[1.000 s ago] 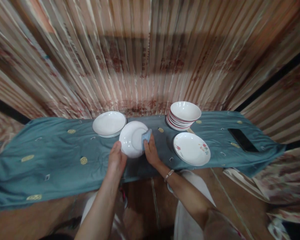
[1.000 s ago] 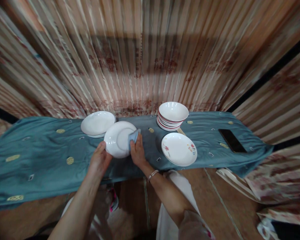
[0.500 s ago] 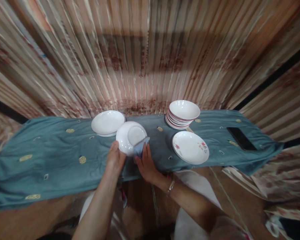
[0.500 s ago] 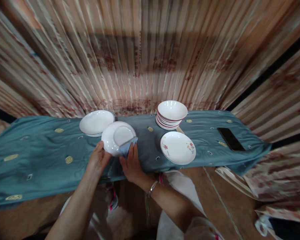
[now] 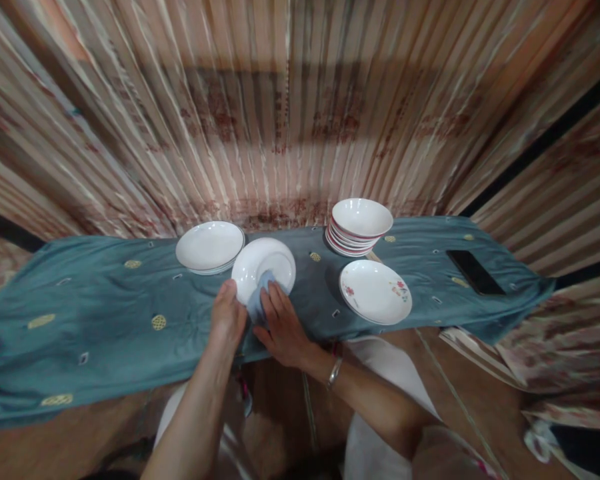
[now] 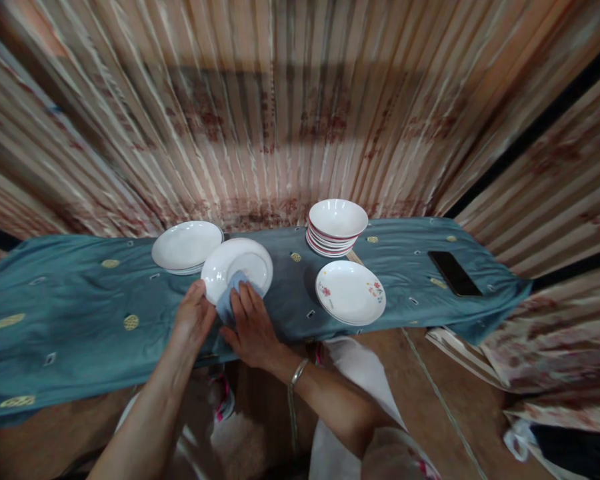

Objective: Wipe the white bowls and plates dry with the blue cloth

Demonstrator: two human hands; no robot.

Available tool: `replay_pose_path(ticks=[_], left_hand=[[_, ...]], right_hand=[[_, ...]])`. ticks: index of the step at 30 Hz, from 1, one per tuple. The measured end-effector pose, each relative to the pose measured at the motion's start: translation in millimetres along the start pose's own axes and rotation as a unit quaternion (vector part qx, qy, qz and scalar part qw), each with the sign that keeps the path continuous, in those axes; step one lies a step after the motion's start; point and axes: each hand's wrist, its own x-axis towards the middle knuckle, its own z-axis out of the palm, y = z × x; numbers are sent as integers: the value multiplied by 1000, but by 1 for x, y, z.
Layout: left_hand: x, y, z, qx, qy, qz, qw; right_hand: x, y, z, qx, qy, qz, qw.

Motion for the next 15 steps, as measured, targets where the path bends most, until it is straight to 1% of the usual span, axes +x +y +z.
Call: replay_pose_path(ticks=[3, 8, 11, 15], left_hand=[[-3, 1, 0, 14, -20, -4, 1000], [-10, 3, 3, 29, -54, -4, 998], [-11, 1, 4, 18, -62, 4, 998], [-11, 0, 4, 10, -68, -3, 998]], right_hand=[[10, 4, -4, -10, 2, -3, 1000], [23, 11, -8, -31, 30, 2, 999], [27, 14, -9, -45, 44, 19, 998], [31, 20, -9, -63, 55, 42, 996]])
